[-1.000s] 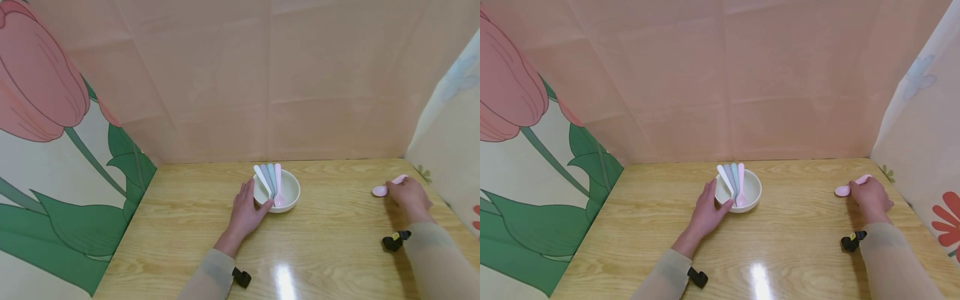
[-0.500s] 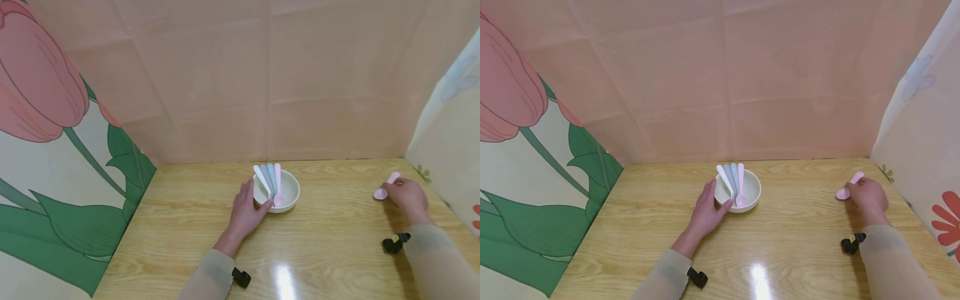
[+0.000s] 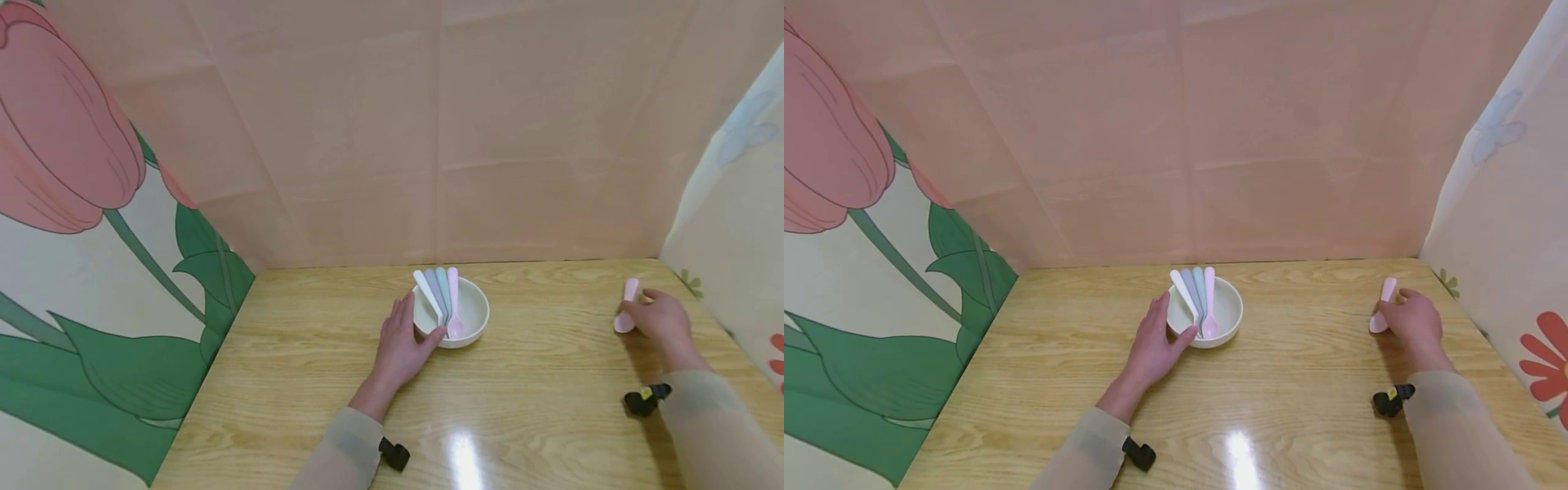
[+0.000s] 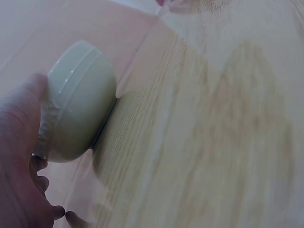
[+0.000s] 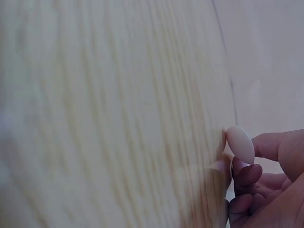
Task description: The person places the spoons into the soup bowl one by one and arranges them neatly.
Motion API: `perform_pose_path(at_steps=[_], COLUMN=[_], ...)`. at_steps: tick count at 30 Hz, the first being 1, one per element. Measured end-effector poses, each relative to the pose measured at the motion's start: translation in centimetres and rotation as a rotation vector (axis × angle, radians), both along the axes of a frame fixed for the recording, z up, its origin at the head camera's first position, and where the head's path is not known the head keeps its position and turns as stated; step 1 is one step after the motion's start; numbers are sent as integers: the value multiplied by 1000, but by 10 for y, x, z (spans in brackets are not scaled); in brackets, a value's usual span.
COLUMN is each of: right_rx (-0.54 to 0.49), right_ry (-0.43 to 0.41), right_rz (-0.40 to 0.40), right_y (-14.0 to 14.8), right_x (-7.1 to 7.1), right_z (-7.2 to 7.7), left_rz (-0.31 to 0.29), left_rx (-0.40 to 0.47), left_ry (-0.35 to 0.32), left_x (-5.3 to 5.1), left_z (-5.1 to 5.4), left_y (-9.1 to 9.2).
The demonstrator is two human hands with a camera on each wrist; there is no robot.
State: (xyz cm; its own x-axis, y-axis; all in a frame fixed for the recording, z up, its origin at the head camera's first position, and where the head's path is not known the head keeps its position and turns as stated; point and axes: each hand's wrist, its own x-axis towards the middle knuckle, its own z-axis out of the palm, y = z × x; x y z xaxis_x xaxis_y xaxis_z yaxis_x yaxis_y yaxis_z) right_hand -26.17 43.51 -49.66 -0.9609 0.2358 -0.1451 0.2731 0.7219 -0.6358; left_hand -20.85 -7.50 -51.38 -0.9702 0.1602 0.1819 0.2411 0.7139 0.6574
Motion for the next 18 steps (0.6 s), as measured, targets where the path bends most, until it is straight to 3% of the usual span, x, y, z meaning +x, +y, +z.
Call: perform_pose_path(at_steps=[7, 11, 18], right_rx=[-47, -107, -126], right_ry=[93, 110, 139], right_rz=[0, -5, 9], right_y=[-5, -9, -25], right_x=[1, -2, -4], right_z=[-3, -6, -2], left_rz=[3, 4, 4], left_rx=[0, 1, 4], left_ry=[5, 3, -11], left_x=[-1, -2, -1], left_z=[-1, -2, 0], left_y=[0, 0, 0])
